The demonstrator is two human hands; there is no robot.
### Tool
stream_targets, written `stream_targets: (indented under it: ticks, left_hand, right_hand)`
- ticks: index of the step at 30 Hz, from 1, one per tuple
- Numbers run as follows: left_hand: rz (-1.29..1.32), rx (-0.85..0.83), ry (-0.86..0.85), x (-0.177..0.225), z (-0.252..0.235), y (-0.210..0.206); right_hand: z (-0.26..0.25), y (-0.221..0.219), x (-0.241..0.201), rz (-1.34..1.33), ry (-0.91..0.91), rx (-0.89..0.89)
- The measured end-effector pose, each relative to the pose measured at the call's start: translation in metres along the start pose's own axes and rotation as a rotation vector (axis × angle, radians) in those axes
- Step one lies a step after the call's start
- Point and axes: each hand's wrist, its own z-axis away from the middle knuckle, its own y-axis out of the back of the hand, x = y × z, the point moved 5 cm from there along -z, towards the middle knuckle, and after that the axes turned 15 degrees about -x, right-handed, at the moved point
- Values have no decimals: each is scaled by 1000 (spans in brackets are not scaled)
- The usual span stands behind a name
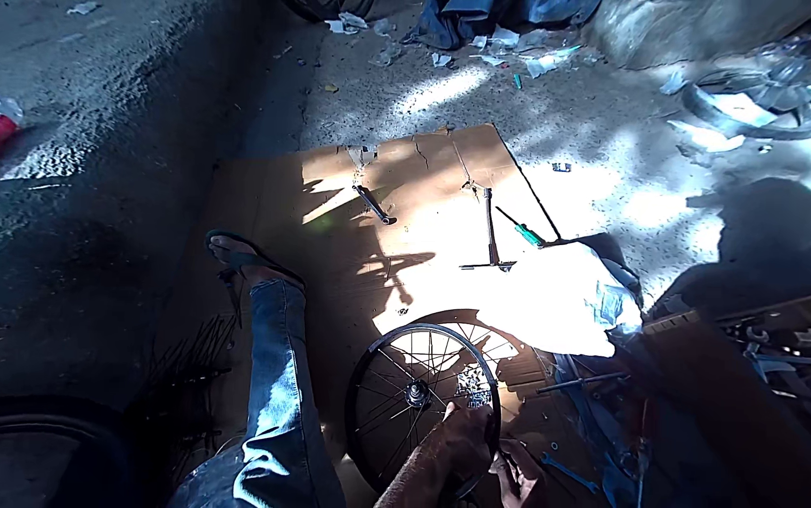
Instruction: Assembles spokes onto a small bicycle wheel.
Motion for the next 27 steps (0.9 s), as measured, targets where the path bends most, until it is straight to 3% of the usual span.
stream_targets:
  ticks: [6,11,19,23,27]
  left_hand:
    - [-63,33,58,7,3,1]
    - [-104,19,138,14,7,1]
    - [-80,19,82,10,8,1]
    - [-131,49,140,12,4,-4]
    - [-195,146,77,10,8,-7]
  right_hand:
    - [-1,2,-10,-50,-24,-64]
    - [-4,4,-8,52,-3,-19]
    - [-1,3,-16,-77,-17,-109]
    - [-3,5,-14,57,-24,-69]
    - [-5,7,-22,164,-94,-80]
